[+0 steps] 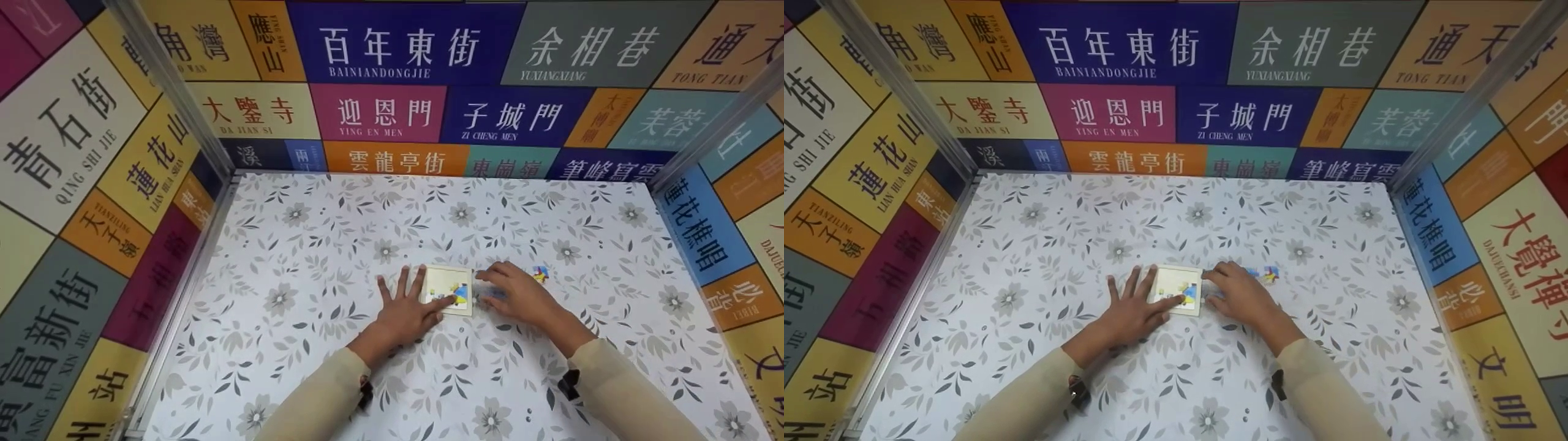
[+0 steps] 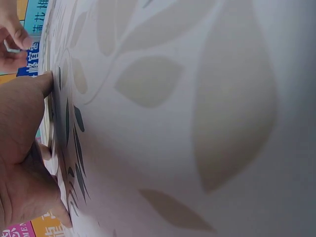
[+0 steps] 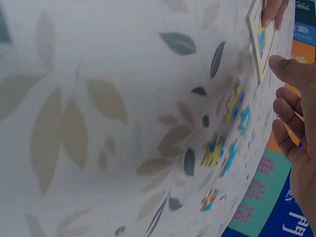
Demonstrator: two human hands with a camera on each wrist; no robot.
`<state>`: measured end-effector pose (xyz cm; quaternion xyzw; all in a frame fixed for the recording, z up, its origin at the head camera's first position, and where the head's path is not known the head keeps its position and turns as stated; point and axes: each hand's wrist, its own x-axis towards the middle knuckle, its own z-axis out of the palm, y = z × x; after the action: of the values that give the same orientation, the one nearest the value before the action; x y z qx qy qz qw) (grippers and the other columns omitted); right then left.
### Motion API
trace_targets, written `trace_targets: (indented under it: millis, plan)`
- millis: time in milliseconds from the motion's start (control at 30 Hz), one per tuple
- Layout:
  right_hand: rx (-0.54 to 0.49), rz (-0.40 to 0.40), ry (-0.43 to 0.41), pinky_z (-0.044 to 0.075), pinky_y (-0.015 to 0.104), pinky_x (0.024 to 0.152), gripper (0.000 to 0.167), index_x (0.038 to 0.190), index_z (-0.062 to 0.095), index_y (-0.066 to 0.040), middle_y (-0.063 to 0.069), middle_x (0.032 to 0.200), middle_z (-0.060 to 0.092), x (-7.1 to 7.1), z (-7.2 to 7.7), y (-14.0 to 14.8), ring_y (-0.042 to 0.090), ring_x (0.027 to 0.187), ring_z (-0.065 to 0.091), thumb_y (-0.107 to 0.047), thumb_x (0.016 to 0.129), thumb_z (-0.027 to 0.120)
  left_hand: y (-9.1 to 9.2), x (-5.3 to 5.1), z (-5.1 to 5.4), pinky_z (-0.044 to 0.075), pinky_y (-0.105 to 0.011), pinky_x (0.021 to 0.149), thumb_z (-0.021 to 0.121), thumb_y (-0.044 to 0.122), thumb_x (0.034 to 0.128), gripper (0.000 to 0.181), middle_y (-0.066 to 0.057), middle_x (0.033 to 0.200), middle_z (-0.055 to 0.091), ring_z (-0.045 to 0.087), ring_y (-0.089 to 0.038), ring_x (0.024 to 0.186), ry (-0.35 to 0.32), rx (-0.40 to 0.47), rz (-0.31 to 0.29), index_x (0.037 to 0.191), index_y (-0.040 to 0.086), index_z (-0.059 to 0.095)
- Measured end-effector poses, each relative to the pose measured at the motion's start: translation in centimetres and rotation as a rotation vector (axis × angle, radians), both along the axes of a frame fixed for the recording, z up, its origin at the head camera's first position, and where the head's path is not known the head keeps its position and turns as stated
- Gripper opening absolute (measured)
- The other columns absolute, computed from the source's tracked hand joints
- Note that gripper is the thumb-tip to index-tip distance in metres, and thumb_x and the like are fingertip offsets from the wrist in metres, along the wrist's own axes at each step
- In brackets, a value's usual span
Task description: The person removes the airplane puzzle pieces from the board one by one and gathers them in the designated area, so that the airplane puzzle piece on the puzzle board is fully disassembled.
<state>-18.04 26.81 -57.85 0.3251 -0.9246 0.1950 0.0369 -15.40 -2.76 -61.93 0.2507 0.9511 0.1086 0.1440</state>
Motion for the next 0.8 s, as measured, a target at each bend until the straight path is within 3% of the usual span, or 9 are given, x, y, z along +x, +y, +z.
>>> trace_targets:
  millis: [233, 500, 667, 800]
  plan:
    - [0.008, -0.019, -0.088, 0.059, 0.053, 0.098, 0.052, 0.143, 0.069, -0.011, 0.009, 0.123, 0.070, -0.4, -0.3, -2.4, 0.031, 0.114, 0.068, -0.017, 0.096, 0.088, 0.1, 0.0, 0.1, 0.006, -0.092, 0.122, 0.035, 0.062, 0.1166, 0.051, -0.016, 0.188, -0.003, -0.003, -0.050, 0.173, -0.010, 0.005, 0.010, 0.168, 0.065, 0.028]
    - [0.006, 0.008, -0.139, 0.059, 0.055, 0.094, 0.055, 0.146, 0.066, -0.010, 0.012, 0.119, 0.070, -0.5, -1.4, -3.5, 0.031, 0.108, 0.068, -0.012, 0.096, 0.087, 0.4, 0.2, 0.2, 0.007, -0.092, 0.122, 0.034, 0.062, 0.1167, 0.051, -0.016, 0.188, -0.002, -0.002, -0.051, 0.173, -0.005, -0.014, 0.007, 0.167, 0.066, 0.027]
    - [0.001, 0.011, -0.211, 0.058, 0.057, 0.097, 0.057, 0.151, 0.063, -0.010, 0.013, 0.124, 0.071, -0.7, -1.1, -4.1, 0.034, 0.113, 0.068, -0.006, 0.098, 0.084, 0.2, 0.1, 0.2, 0.005, -0.092, 0.122, 0.033, 0.062, 0.1168, 0.050, -0.016, 0.188, -0.005, -0.005, -0.050, 0.173, -0.017, -0.011, 0.006, 0.166, 0.067, 0.027]
    - [0.036, 0.021, -0.207, 0.059, 0.057, 0.096, 0.056, 0.149, 0.064, -0.010, 0.012, 0.125, 0.069, -1.0, -1.0, -4.5, 0.034, 0.114, 0.068, -0.004, 0.097, 0.084, 0.2, 0.0, 0.2, 0.005, -0.093, 0.122, 0.035, 0.061, 0.1170, 0.049, -0.016, 0.188, -0.006, -0.005, -0.051, 0.172, -0.023, -0.015, 0.002, 0.165, 0.068, 0.029]
